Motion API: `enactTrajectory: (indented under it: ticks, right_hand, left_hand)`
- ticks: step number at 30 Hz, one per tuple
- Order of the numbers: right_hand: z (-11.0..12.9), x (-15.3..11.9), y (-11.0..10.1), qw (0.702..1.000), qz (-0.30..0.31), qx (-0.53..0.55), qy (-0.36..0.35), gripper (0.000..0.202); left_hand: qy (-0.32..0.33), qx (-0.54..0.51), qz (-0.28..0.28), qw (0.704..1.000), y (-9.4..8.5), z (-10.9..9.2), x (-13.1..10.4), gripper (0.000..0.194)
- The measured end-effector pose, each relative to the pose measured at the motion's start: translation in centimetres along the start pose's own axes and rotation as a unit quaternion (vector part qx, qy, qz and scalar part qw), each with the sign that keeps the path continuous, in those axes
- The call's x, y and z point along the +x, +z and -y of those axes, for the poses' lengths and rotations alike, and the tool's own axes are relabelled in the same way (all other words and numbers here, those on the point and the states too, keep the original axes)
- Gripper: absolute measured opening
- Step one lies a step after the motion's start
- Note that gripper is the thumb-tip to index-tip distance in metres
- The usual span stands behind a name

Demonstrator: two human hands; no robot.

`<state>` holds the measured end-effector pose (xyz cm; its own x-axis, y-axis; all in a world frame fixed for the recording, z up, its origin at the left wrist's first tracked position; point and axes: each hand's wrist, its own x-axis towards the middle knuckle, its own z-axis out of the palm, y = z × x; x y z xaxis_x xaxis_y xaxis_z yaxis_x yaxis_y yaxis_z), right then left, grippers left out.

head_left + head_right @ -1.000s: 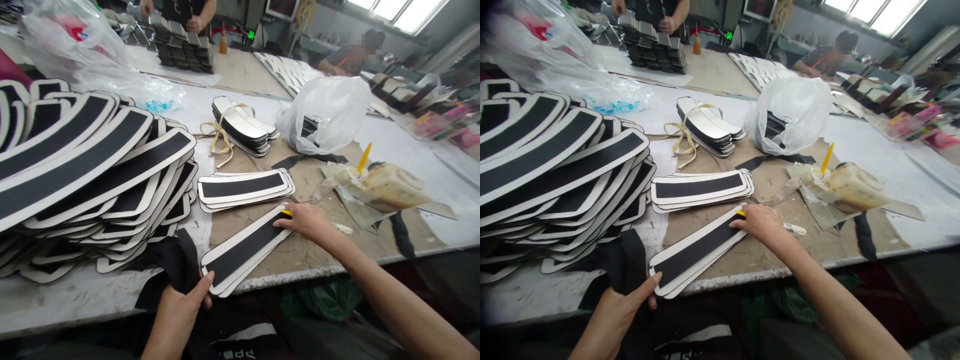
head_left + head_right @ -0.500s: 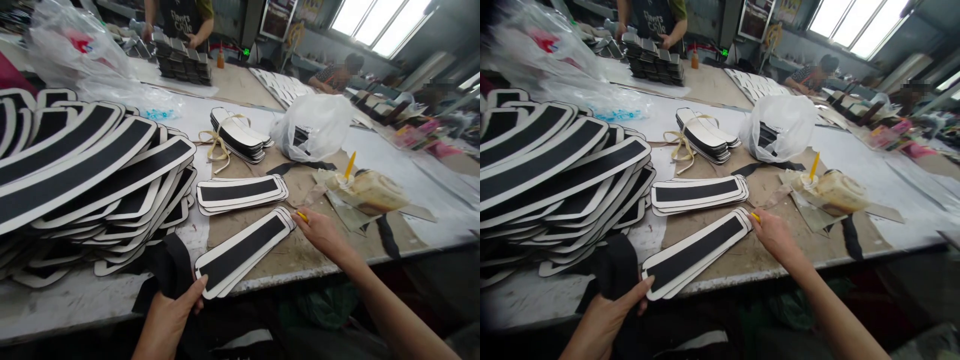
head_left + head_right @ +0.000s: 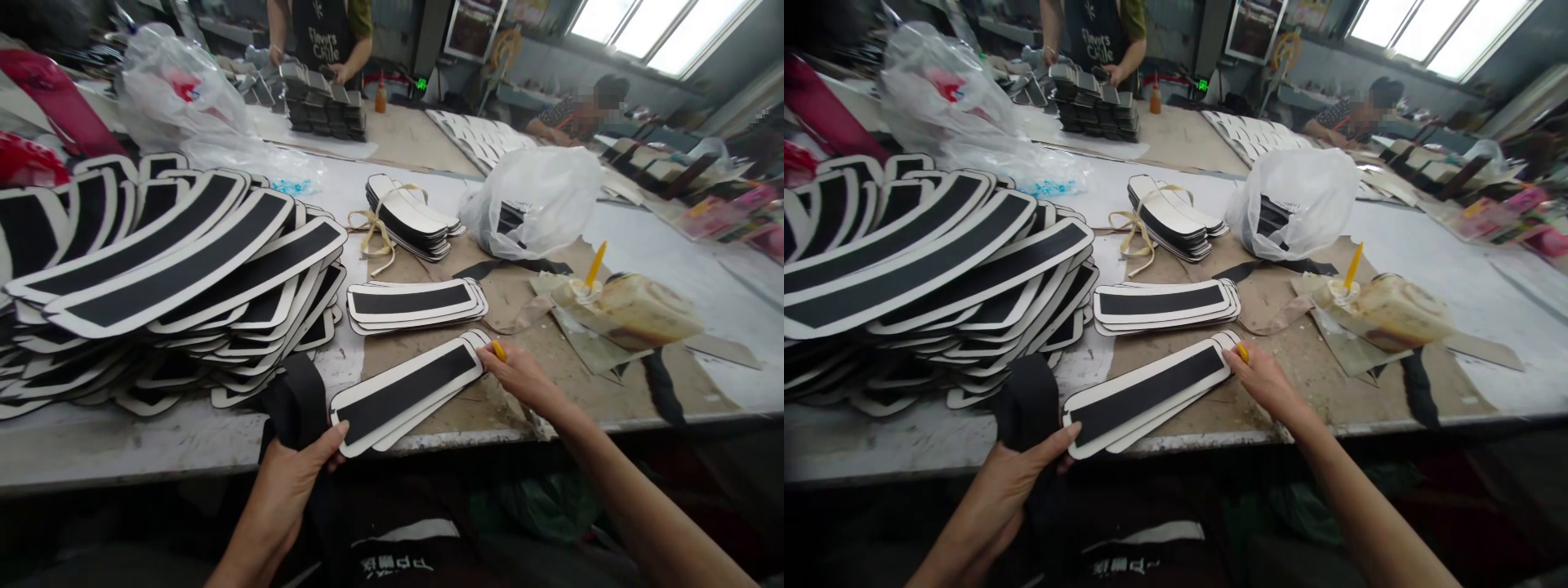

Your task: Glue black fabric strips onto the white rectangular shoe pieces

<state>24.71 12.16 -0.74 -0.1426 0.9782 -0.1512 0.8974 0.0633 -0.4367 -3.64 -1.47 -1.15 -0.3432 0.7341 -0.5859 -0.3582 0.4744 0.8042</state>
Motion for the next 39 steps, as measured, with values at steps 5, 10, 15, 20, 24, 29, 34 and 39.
enactTrajectory:
  ticks: [5, 10, 15, 20, 24, 29, 34, 39]
  right_hand:
    - [0.7, -0.8, -0.6, 0.978, 0.030, 0.197, 0.067, 0.035]
    - [1.8, -2.1, -1.0, 0.934, 0.067, 0.335, 0.104, 0.039]
    - [2.6, -3.0, -1.7, 0.948, 0.073, 0.300, 0.076, 0.039]
    - [3.7, -3.9, -2.6, 0.956, 0.079, 0.275, 0.069, 0.036]
    - [4.1, -4.6, -2.7, 0.963, 0.067, 0.249, 0.073, 0.036]
    - [4.3, -5.1, -2.3, 0.963, 0.061, 0.253, 0.073, 0.036]
    - [3.8, -5.1, -1.7, 0.954, 0.056, 0.286, 0.071, 0.037]
    - [2.9, -5.2, -1.4, 0.955, 0.067, 0.279, 0.071, 0.037]
  left_hand:
    - [-0.012, -0.031, -0.012, 0.999, -0.6, -0.7, -0.5, 0.042]
    - [-0.018, -0.032, -0.001, 0.999, -1.0, -1.0, -0.8, 0.040]
    - [0.002, -0.033, 0.009, 0.999, -0.9, -1.5, -1.2, 0.042]
    - [0.022, -0.014, 0.003, 1.000, -0.9, -1.5, -1.3, 0.035]
    - [0.019, -0.022, 0.016, 0.999, -1.2, -1.1, -1.0, 0.032]
    - [0.014, -0.057, 0.011, 0.998, -1.3, -0.8, -0.9, 0.037]
    - [0.032, -0.089, 0.009, 0.995, -1.0, -0.8, -1.0, 0.059]
    - [0.042, -0.110, 0.009, 0.993, -0.9, -1.0, -1.6, 0.063]
